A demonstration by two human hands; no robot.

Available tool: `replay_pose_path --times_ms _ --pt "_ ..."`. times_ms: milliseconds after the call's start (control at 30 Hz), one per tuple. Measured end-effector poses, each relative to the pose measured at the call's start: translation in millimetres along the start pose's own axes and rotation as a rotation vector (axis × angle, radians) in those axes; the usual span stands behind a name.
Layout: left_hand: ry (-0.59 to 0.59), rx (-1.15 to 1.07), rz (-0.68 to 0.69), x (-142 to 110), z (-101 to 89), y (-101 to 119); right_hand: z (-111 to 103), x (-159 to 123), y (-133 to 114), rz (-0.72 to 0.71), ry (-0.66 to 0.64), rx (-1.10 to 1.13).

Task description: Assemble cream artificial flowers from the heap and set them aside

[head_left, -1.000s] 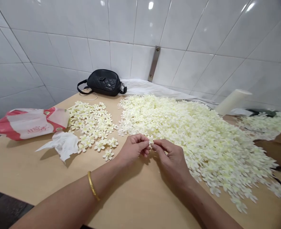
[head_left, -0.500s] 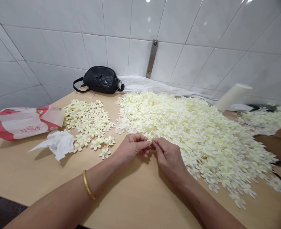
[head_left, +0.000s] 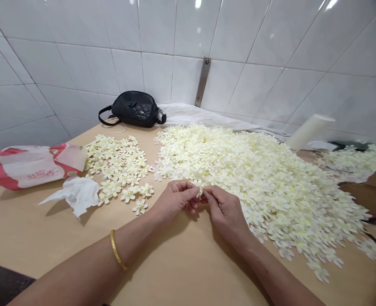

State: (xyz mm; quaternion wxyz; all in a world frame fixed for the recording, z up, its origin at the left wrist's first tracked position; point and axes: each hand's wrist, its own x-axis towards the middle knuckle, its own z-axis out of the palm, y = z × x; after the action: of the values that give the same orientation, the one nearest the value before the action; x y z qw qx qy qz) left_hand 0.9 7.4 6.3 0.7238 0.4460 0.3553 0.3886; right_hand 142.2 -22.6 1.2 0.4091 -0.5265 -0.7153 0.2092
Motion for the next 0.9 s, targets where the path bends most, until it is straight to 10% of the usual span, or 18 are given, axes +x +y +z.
replay_pose_path --times_ms 600,900 --pt "0.092 0.045 0.008 5 -4.6 1 -58 18 2 0.265 0.176 0.801" --pt "0.062 0.085 0.021 2 -5.8 -2 -70 12 2 0.152 0.295 0.216"
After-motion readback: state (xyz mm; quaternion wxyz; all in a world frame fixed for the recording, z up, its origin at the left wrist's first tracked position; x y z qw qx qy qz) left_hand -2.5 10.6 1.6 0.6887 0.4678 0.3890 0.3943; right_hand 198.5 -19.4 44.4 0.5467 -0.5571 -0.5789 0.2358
